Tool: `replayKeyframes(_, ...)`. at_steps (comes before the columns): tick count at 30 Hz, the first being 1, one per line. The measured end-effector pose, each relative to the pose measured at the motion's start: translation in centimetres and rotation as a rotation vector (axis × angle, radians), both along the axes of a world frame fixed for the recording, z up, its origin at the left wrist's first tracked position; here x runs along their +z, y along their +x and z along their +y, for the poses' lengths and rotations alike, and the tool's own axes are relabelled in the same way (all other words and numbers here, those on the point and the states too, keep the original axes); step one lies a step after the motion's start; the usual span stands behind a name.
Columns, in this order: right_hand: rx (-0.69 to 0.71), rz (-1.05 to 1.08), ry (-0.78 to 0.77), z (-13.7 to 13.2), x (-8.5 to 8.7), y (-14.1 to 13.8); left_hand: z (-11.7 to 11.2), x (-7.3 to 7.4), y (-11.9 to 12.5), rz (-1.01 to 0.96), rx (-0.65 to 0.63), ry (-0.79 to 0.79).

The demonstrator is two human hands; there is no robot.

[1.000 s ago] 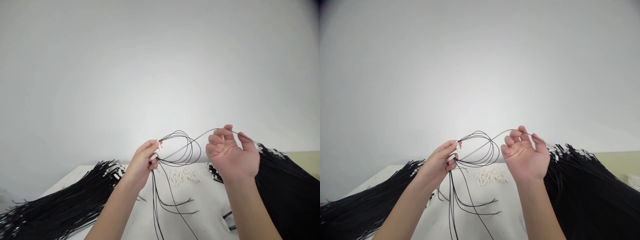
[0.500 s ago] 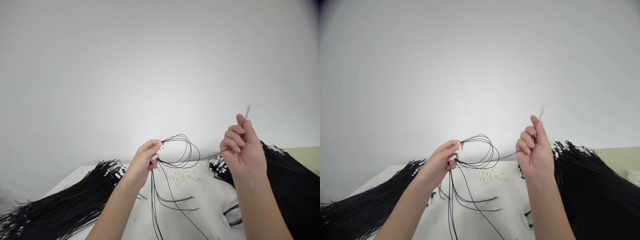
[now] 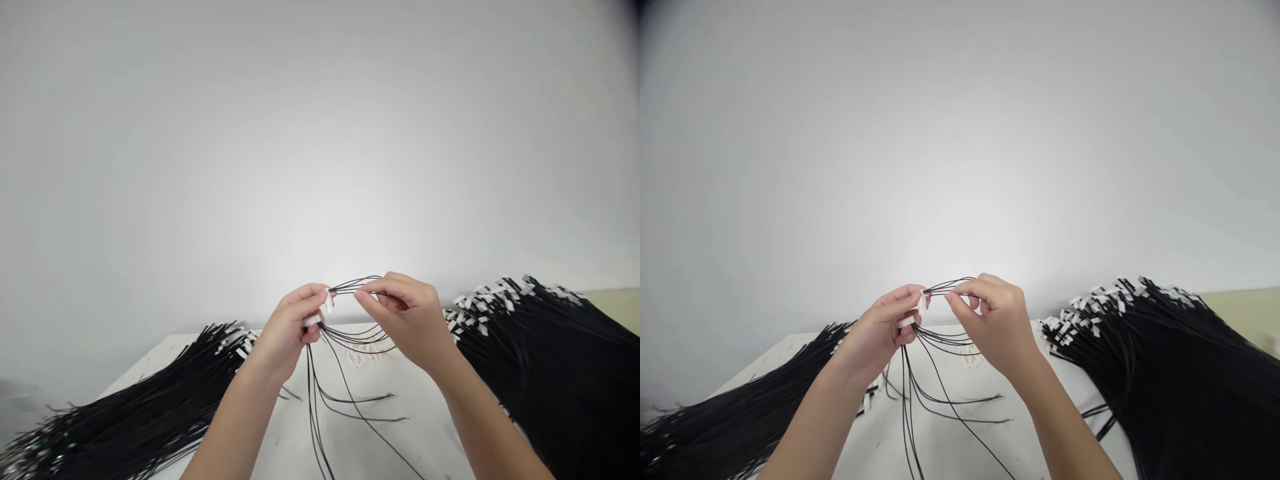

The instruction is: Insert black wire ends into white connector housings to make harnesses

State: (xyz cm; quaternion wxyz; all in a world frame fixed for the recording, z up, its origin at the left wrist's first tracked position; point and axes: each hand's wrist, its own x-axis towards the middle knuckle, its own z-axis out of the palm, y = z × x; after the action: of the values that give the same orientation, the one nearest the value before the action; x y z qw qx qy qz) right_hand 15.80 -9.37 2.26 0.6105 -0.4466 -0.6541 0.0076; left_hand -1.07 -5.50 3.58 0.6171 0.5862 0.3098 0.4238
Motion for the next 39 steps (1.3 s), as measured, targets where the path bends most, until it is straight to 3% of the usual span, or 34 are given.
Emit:
replayKeyframes(16,-0.027,-0.07,0.086,-0.2,-0.1,0.1,-0.1,0.0,-0.1,0.028,-0.014,0.036)
replayKeyframes(39,-0.038,-0.121,0.066,-1.1,0.6,-0.2,-0.3,0.2,0.0,0.016,-0.031,0.013)
